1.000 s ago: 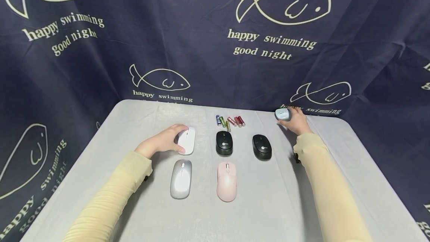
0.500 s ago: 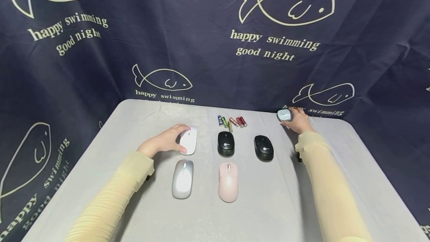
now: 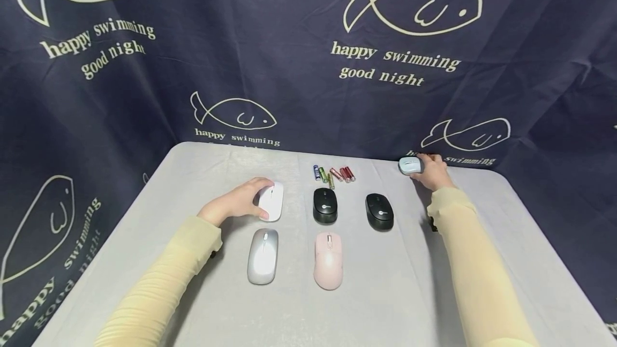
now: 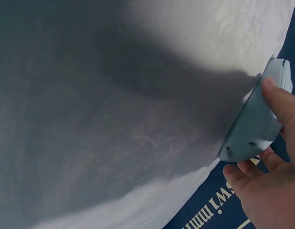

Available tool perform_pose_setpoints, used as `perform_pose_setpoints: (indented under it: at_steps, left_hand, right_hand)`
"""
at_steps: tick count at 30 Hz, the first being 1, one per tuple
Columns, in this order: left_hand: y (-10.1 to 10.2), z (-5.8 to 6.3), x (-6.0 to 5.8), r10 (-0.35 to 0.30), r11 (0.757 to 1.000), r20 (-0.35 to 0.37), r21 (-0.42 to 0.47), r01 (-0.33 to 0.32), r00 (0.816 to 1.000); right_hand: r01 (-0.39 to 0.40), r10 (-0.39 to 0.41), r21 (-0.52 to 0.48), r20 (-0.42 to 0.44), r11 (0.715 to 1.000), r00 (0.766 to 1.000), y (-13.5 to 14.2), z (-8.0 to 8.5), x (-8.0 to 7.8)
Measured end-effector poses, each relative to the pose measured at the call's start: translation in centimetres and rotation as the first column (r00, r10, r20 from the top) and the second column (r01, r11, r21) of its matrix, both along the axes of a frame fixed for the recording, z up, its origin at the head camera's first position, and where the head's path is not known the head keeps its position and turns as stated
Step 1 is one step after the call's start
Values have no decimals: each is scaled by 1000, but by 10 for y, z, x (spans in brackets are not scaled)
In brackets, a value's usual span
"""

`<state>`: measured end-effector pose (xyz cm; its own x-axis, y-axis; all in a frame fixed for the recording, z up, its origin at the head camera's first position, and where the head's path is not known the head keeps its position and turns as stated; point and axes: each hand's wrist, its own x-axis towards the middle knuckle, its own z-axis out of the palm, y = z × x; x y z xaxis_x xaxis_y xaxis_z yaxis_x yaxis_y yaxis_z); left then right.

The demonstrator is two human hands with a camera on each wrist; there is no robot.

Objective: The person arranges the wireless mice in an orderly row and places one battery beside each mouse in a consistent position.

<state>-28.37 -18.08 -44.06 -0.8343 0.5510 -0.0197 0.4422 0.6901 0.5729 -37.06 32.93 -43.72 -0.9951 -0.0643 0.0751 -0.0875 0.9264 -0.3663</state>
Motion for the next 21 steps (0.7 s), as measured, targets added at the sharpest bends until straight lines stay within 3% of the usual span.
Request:
perform_pose_setpoints:
  at_steps: [21]
  left_hand:
    - [0,-1,-1,5,1000,5,-4,-5,1000]
  right_hand:
    - [-65,65,51,12,997,998,9,-1,-6]
